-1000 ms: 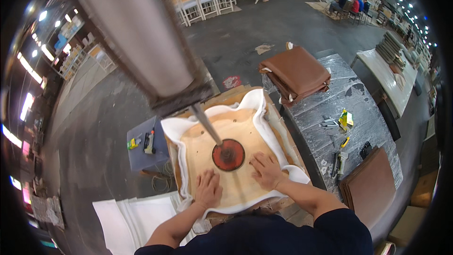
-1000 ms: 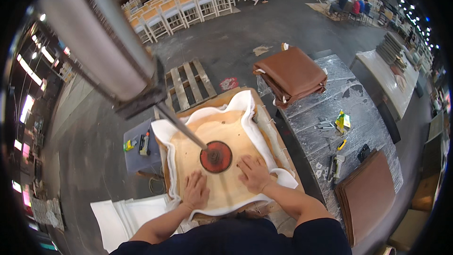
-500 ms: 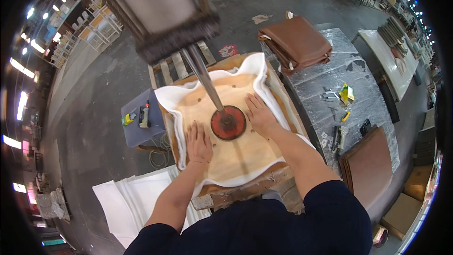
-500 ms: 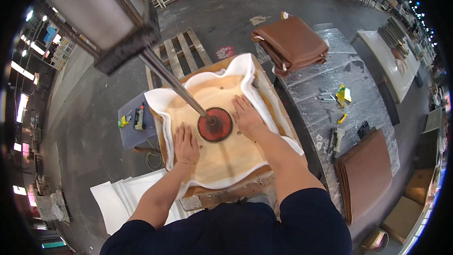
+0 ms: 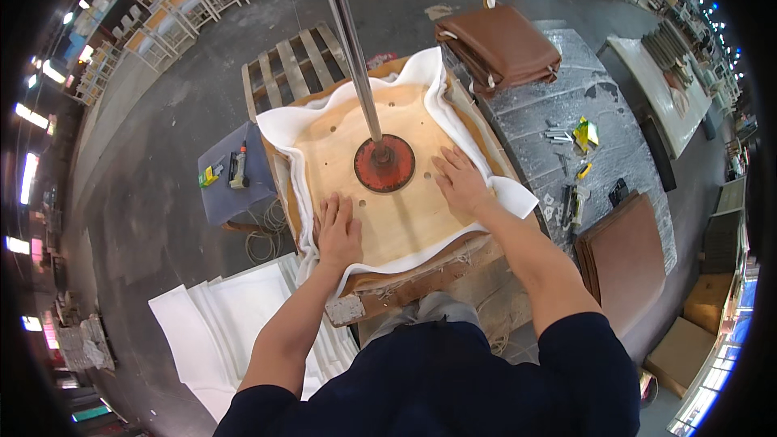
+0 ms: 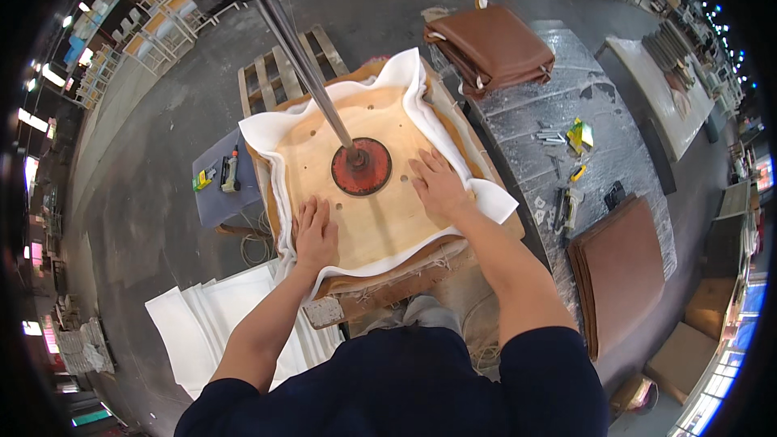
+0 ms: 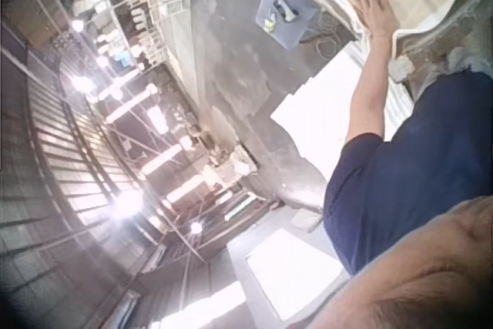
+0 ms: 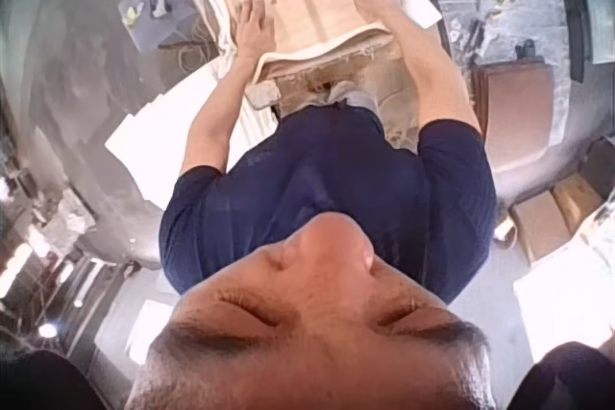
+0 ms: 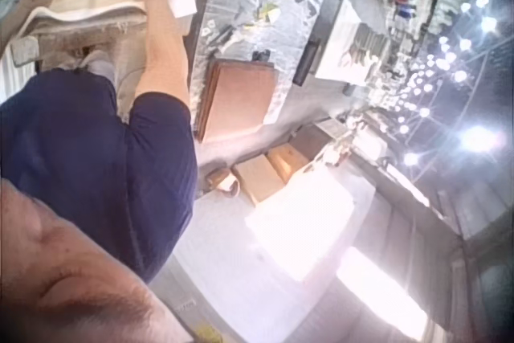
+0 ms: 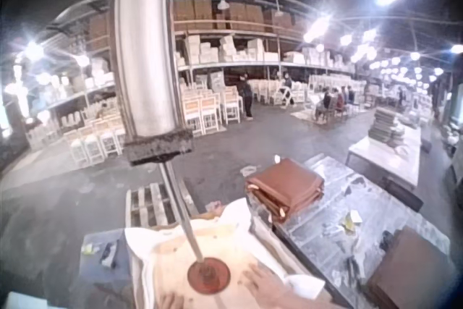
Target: The person staples white fabric onto a chair seat base using a pneumatic staple gun, then flips the seat to place a brown leather cover on top. They repeat the process by placing a new white fabric layer and stapling it around the edges.
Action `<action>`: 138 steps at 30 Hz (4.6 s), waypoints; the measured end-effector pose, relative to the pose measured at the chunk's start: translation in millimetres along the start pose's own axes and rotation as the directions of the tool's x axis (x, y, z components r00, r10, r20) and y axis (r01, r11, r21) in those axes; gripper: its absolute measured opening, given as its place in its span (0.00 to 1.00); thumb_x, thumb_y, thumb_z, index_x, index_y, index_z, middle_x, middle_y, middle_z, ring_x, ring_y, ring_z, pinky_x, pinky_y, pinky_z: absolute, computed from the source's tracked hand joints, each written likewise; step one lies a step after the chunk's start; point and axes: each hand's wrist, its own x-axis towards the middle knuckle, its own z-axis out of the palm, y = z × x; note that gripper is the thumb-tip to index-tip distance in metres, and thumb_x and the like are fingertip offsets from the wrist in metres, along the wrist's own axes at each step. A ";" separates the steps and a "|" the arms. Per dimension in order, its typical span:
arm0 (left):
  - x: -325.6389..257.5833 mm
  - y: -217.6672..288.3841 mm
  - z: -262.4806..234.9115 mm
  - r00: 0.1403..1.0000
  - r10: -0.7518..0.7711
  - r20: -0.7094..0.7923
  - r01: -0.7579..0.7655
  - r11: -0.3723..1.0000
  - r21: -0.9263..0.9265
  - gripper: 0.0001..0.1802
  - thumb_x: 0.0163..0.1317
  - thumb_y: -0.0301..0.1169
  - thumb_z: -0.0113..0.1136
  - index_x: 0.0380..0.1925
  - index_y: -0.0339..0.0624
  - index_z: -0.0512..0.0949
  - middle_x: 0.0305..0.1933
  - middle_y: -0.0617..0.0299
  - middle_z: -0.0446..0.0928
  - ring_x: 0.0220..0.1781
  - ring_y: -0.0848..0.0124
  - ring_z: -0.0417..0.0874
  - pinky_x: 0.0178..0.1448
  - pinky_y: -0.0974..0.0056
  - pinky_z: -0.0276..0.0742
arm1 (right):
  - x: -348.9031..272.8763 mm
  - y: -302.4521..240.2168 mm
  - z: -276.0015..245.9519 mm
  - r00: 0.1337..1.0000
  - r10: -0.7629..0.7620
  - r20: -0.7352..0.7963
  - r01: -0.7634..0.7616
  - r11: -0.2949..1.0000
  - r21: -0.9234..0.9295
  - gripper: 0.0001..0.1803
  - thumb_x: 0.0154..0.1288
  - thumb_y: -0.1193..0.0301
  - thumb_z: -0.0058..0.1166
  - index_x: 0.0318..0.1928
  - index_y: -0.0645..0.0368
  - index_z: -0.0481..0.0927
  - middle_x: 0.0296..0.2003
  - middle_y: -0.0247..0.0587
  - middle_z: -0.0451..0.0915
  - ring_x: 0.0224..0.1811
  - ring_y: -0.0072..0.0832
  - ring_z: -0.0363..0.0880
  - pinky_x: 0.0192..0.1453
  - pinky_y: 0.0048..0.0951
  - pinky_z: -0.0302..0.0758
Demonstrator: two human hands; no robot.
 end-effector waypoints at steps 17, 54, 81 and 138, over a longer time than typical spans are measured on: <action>-143.3 57.2 -29.1 0.351 -0.301 0.887 0.641 -0.613 -0.462 0.25 0.89 0.54 0.55 0.60 0.43 0.84 0.42 0.58 0.92 0.34 0.61 0.92 0.39 0.56 0.87 | -154.8 13.1 -26.9 0.356 0.706 0.612 -0.560 -0.364 0.745 0.14 0.83 0.56 0.63 0.45 0.52 0.85 0.29 0.32 0.85 0.26 0.31 0.86 0.32 0.38 0.80; -99.5 111.8 0.2 0.286 -0.380 0.880 0.795 -0.419 -0.439 0.34 0.87 0.62 0.51 0.40 0.40 0.82 0.25 0.59 0.80 0.34 0.57 0.93 0.41 0.51 0.91 | -110.1 -20.6 -33.8 0.272 0.480 0.834 -0.893 -0.197 0.405 0.32 0.82 0.40 0.62 0.34 0.57 0.81 0.18 0.31 0.75 0.16 0.28 0.73 0.33 0.45 0.85; -123.1 63.9 -23.4 0.293 -0.701 0.650 0.469 -0.487 -0.736 0.23 0.84 0.48 0.61 0.29 0.50 0.75 0.23 0.64 0.71 0.29 0.59 0.81 0.43 0.46 0.86 | -105.3 5.3 -26.5 0.389 0.724 0.569 -0.621 -0.251 0.743 0.12 0.74 0.62 0.68 0.36 0.56 0.84 0.25 0.34 0.76 0.20 0.27 0.71 0.25 0.41 0.81; -19.5 367.7 44.6 0.441 0.447 0.778 0.830 0.127 -0.544 0.29 0.91 0.52 0.53 0.68 0.36 0.83 0.53 0.56 0.88 0.54 0.67 0.87 0.67 0.59 0.82 | -249.9 72.6 -128.4 0.766 0.594 0.247 0.036 -0.423 0.906 0.33 0.82 0.40 0.60 0.54 0.63 0.83 0.28 0.44 0.82 0.18 0.33 0.80 0.15 0.36 0.80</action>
